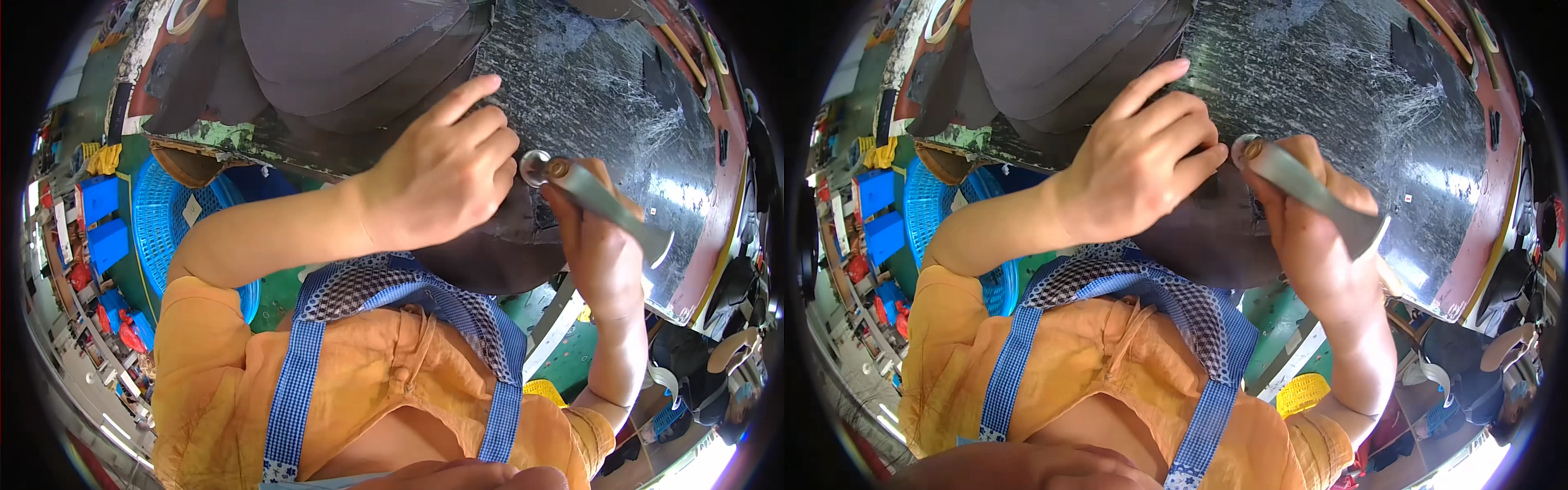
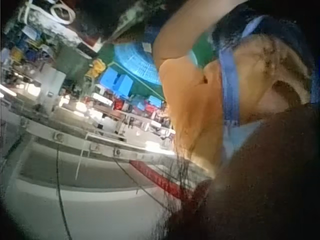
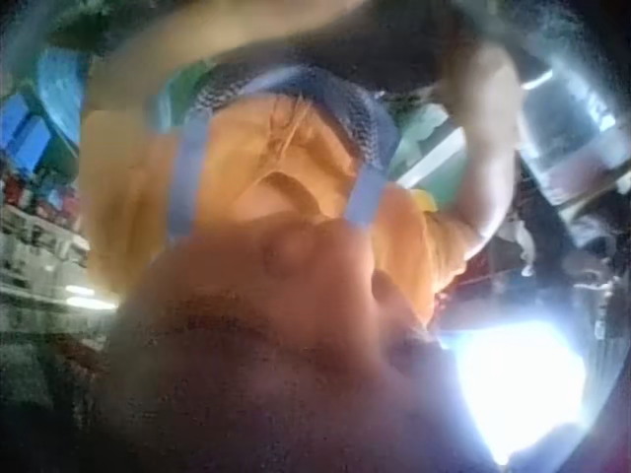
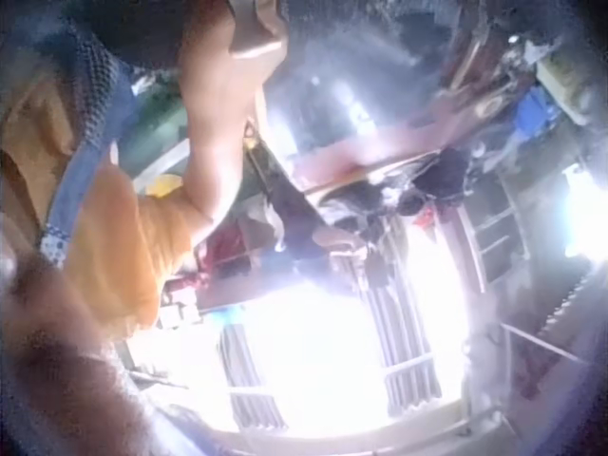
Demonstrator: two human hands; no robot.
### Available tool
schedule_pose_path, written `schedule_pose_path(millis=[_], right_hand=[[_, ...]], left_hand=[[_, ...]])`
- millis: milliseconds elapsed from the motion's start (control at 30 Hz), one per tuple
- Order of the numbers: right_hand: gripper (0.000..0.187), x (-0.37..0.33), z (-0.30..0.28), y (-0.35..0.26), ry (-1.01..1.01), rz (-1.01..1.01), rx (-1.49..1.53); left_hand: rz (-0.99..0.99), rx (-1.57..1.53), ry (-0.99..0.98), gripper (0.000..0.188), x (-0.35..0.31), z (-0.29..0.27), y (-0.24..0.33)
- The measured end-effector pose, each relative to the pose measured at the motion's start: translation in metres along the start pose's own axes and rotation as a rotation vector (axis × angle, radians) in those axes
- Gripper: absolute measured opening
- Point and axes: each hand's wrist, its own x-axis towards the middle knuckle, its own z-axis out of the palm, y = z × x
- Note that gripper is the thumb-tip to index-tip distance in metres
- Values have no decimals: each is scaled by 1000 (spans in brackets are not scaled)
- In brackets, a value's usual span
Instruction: Assembling shoe components using hands, a hammer, and scissors at a workbench.
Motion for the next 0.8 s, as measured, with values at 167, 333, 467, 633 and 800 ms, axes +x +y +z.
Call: schedule_pose_path(millis=[167,333,467,633,800], right_hand=[[14,0,1,-1,6,0,-6],[13,1,3,3,-28,9,38],[13,6,2,1,10,-14,-26],[14,10,1,1,-12,-1,29],[14,13,1,-2,-53,-73,41]], left_hand=[[9,-71,19,14,-5,4,-8],[-102,-212,34,20,-11,-3,-20],[-99,-19,21,13,-12,-3,4],[-86,87,51,13,-17,2,12],[-183,-236,94,17,-23,-7,-15]])
